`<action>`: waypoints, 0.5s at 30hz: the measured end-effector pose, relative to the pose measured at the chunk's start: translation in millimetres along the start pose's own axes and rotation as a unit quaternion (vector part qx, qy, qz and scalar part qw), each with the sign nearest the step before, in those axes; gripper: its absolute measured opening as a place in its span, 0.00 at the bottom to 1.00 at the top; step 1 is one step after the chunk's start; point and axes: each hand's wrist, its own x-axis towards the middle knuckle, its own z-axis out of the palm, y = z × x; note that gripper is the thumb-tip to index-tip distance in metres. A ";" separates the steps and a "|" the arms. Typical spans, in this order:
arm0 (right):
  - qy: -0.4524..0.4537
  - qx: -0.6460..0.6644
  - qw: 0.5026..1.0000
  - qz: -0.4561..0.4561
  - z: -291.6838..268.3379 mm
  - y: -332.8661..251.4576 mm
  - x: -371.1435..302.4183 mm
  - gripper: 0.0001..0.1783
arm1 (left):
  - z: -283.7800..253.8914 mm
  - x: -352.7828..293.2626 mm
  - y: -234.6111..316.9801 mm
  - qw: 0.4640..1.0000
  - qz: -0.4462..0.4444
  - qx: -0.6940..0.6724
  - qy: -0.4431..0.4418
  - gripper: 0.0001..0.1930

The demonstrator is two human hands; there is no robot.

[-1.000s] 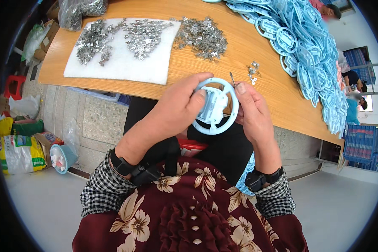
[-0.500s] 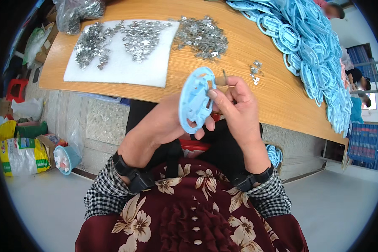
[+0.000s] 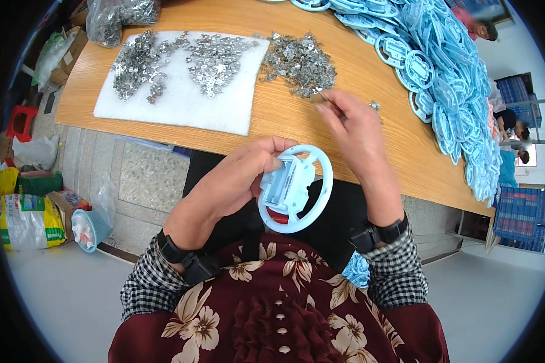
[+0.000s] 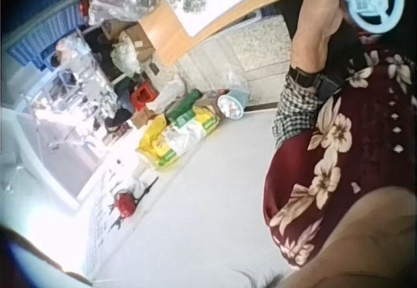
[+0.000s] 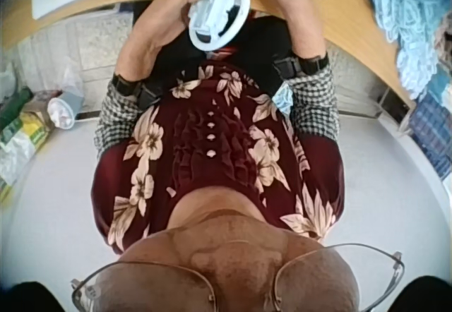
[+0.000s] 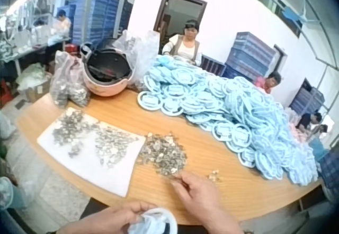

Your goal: Assembling silver fasteners onto light blue circular plastic frames using a needle tool.

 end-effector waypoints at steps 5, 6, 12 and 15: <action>0.015 -0.068 0.997 -0.042 18.4 -21.4 30.3 0.12 | -4.7 -1.9 -3.9 0.999 0.037 0.021 -0.007 0.24; 0.012 -0.081 0.995 -0.058 21.6 -26.1 35.6 0.12 | -5.4 -2.7 -4.1 0.999 0.042 0.022 -0.007 0.24; -0.021 -0.176 0.977 -0.120 41.5 -29.6 60.1 0.12 | -8.6 -5.9 -4.5 0.997 0.066 0.042 0.001 0.21; -0.049 -0.178 0.975 -0.125 37.6 -26.4 57.4 0.12 | -13.4 -7.4 -4.0 0.996 0.063 0.055 -0.006 0.21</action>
